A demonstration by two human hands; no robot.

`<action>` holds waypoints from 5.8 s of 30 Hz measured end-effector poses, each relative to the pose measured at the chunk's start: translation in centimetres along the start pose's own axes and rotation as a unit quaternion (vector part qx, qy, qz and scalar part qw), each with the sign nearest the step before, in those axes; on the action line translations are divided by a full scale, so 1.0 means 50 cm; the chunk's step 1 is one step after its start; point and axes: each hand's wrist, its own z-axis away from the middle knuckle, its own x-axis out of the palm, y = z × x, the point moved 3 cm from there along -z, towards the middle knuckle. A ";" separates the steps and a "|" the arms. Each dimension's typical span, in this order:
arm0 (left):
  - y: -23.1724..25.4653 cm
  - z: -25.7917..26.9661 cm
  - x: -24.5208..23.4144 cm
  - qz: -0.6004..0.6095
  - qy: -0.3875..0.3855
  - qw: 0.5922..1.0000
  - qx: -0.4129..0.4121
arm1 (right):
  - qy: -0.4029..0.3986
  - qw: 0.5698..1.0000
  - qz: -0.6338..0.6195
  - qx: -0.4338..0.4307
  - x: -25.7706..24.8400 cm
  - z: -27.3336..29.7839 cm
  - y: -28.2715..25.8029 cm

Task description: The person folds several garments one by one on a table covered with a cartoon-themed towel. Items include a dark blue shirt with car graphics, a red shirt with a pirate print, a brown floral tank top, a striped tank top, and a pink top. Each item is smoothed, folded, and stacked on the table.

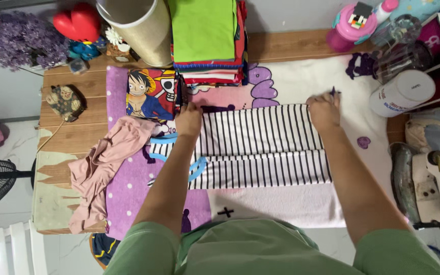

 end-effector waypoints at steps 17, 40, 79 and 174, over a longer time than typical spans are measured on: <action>0.017 0.298 -0.168 0.153 -0.102 0.956 0.230 | -0.021 0.990 -0.123 -0.059 -0.142 0.352 -0.023; -0.043 0.397 -0.078 0.048 -0.058 0.979 -0.190 | -0.127 0.956 -0.165 0.206 -0.039 0.334 -0.083; 0.125 0.416 -0.209 0.428 0.033 0.901 -0.063 | -0.149 0.697 -0.701 -0.040 -0.106 0.146 -0.521; 0.302 0.314 -0.149 0.600 -0.238 0.763 -0.040 | -0.191 0.752 -0.534 0.337 -0.168 0.301 -0.043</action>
